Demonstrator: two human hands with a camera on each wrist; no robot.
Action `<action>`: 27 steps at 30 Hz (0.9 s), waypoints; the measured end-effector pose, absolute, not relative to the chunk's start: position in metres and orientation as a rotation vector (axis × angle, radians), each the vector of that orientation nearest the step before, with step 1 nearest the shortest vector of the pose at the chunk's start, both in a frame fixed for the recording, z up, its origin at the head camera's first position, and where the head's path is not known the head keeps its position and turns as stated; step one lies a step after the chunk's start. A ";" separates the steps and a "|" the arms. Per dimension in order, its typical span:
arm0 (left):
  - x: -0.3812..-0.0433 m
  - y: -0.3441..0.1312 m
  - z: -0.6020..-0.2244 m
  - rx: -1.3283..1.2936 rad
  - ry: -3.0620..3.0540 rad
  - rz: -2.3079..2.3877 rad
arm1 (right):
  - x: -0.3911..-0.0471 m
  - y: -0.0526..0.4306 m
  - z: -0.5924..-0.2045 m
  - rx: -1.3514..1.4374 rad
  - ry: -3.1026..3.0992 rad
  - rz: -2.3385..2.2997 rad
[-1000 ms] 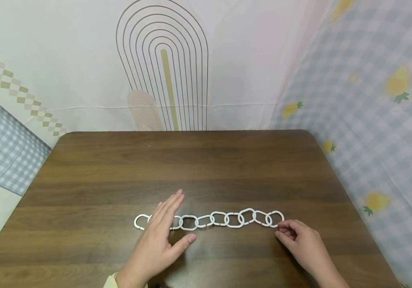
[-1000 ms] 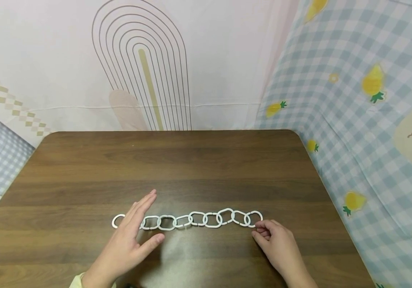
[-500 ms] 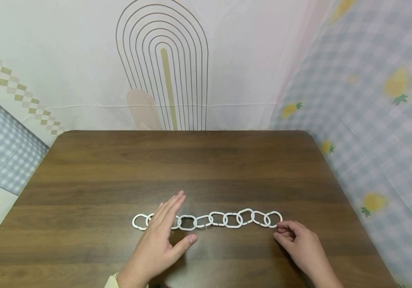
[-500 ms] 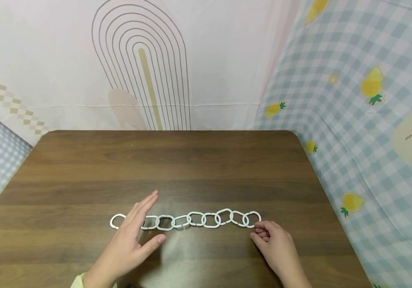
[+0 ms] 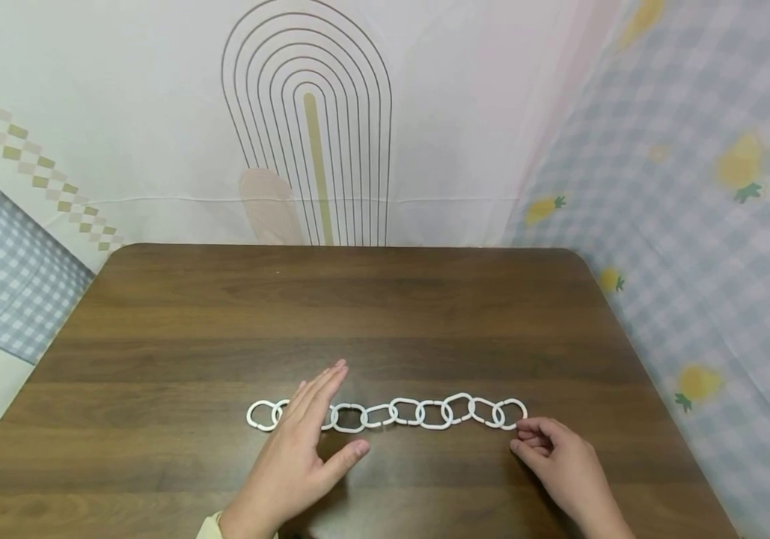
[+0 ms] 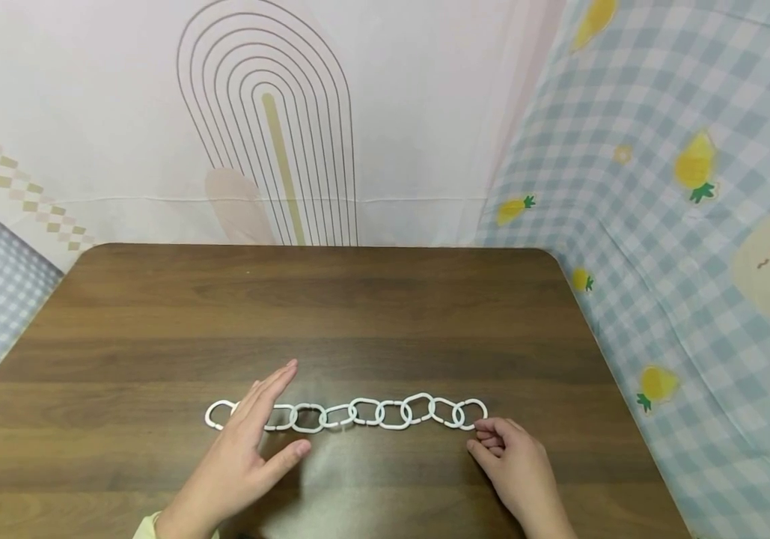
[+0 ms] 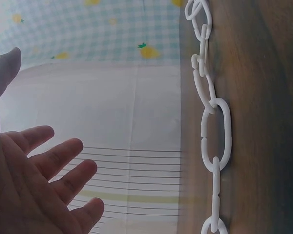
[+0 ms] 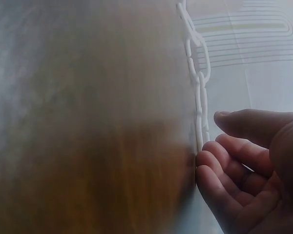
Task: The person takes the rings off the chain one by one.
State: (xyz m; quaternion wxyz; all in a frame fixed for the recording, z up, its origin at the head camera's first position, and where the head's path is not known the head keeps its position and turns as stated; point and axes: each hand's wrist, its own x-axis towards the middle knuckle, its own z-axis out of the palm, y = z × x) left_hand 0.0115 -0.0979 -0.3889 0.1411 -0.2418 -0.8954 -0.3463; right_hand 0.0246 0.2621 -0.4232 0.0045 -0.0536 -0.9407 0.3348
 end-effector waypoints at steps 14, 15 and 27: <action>0.012 -0.092 -0.388 -0.695 -2.585 -1.003 | 0.024 0.263 -0.422 -0.205 -2.967 1.108; 0.012 -0.092 -0.387 -0.698 -2.581 -0.998 | 0.024 0.264 -0.422 -0.210 -2.969 1.113; 0.013 -0.086 -0.385 -0.717 -2.585 -0.996 | 0.023 0.266 -0.424 -0.206 -2.969 1.130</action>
